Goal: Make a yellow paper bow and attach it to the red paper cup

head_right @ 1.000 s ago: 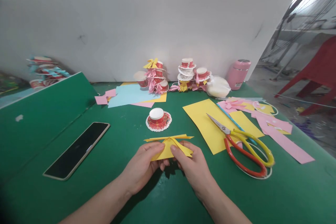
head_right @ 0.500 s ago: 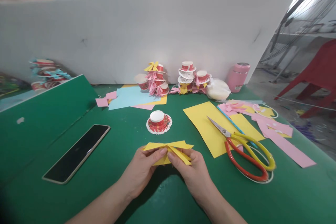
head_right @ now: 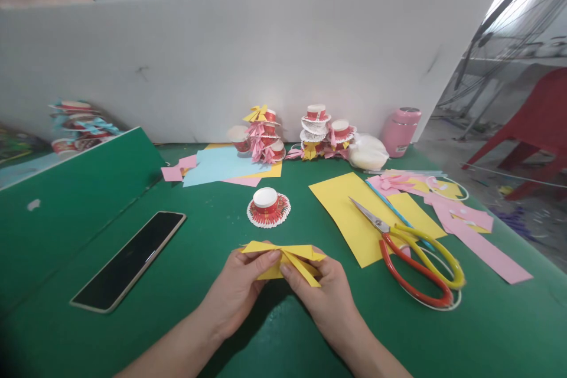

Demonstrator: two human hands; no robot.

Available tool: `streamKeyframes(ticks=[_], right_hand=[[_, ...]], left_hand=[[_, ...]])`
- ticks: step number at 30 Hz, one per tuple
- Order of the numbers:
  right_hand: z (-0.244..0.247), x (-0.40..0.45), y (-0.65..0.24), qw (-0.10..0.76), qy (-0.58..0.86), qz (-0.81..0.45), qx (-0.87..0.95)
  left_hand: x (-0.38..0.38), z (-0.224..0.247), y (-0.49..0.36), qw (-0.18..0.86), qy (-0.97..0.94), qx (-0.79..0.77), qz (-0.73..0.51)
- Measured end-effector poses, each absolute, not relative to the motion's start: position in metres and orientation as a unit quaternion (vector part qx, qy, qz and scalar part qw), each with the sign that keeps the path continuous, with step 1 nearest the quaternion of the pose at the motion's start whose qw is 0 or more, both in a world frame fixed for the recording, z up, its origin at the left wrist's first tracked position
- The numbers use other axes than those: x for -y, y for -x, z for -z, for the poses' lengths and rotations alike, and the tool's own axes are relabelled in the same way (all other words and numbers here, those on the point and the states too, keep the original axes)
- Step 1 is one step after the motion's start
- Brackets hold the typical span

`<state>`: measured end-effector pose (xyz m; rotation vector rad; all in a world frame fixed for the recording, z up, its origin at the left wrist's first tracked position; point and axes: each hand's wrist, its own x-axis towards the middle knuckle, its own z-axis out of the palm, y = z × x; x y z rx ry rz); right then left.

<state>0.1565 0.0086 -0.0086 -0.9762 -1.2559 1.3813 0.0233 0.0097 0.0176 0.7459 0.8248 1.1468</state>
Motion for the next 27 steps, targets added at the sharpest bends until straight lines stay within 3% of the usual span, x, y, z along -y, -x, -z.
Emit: streamKeyframes(ticks=[7,14,20,24,27], right_hand=[[0.006,-0.005,-0.158,0.482,0.416,-0.548,0.542],[0.006,-0.007,-0.156,0.527,0.377,-0.563,0.513],[0.013,-0.008,-0.156,0.58,0.381,-0.49,0.527],[0.014,-0.007,-0.158,0.582,0.385,-0.474,0.537],[0.012,-0.007,-0.157,0.571,0.393,-0.482,0.535]], left_hand=[[-0.011,-0.011,-0.023,0.671,-0.347,-0.401,-0.519],[-0.007,-0.016,-0.025,0.558,-0.447,-0.466,-0.521],[-0.001,-0.014,-0.023,0.441,-0.559,-0.465,-0.525],[-0.001,-0.014,-0.024,0.45,-0.562,-0.458,-0.522],[-0.004,-0.015,-0.025,0.513,-0.523,-0.454,-0.508]])
